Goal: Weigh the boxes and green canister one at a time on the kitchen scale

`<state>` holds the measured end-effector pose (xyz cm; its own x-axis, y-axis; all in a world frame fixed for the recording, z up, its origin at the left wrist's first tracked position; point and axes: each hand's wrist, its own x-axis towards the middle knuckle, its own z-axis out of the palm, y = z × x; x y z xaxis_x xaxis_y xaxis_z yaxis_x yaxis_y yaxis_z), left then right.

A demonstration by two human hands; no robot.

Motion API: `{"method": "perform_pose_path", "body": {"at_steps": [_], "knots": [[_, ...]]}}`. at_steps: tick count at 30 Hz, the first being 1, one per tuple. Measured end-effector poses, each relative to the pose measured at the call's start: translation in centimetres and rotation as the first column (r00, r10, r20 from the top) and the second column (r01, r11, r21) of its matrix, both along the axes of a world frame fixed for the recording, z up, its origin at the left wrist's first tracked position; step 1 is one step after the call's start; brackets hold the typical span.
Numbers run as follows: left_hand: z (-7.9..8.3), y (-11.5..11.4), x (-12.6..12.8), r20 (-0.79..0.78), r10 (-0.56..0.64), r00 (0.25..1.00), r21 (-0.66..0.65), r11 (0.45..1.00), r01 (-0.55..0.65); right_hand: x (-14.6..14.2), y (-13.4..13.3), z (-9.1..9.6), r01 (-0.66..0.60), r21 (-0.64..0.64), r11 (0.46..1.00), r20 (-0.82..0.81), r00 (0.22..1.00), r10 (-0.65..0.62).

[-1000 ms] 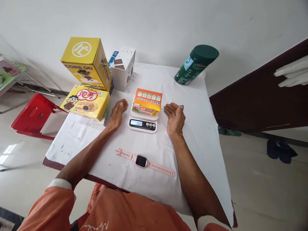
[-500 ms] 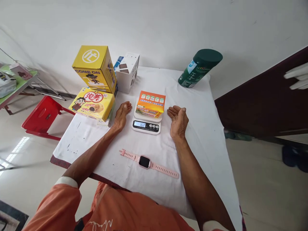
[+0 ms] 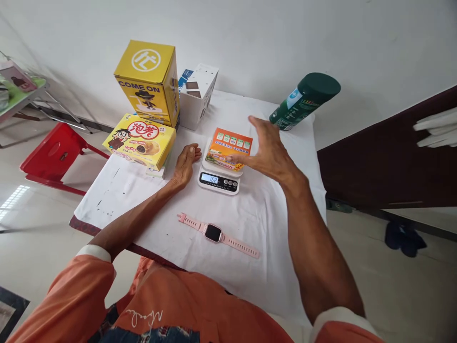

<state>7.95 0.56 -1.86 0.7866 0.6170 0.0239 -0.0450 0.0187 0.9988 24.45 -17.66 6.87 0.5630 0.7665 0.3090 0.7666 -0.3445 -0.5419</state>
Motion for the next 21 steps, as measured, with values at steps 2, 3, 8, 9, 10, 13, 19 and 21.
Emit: {"method": "perform_pose_path", "body": {"at_steps": [2,3,8,9,10,13,19,21], "knots": [[0.5,-0.6,-0.3,-0.044,-0.005,0.999,0.024,1.000,0.006,1.0,1.8,1.1,-0.104,-0.165,0.981,0.030,0.993,0.111],[0.7,-0.8,-0.6,-0.066,-0.010,0.998,0.044,0.999,0.013,1.3,2.7,1.3,-0.140,-0.231,0.963,0.028,0.988,0.151],[2.1,-0.7,-4.4,-0.148,0.005,0.989,0.190,0.982,0.024,1.8,5.3,1.3,-0.215,-0.422,0.881,0.054,0.964,0.261],[2.2,-0.5,-5.4,-0.153,-0.002,0.988,0.221,0.975,0.036,1.8,5.5,1.4,-0.216,-0.438,0.873,0.065,0.961,0.270],[2.3,-0.4,-6.4,-0.157,-0.010,0.987,0.249,0.967,0.049,1.7,5.7,1.5,-0.212,-0.450,0.868,0.069,0.960,0.271],[2.1,-0.2,-8.7,-0.163,-0.013,0.987,0.295,0.954,0.062,1.4,6.1,2.2,-0.192,-0.489,0.851,0.047,0.968,0.245],[2.2,-0.5,-9.5,-0.163,-0.009,0.987,0.352,0.933,0.067,-0.7,7.6,5.4,-0.295,-0.550,0.781,0.118,0.898,0.423],[2.7,-0.8,-9.5,-0.194,-0.059,0.979,0.392,0.911,0.133,-1.9,8.7,6.6,-0.335,-0.574,0.747,0.188,0.834,0.518]]}}
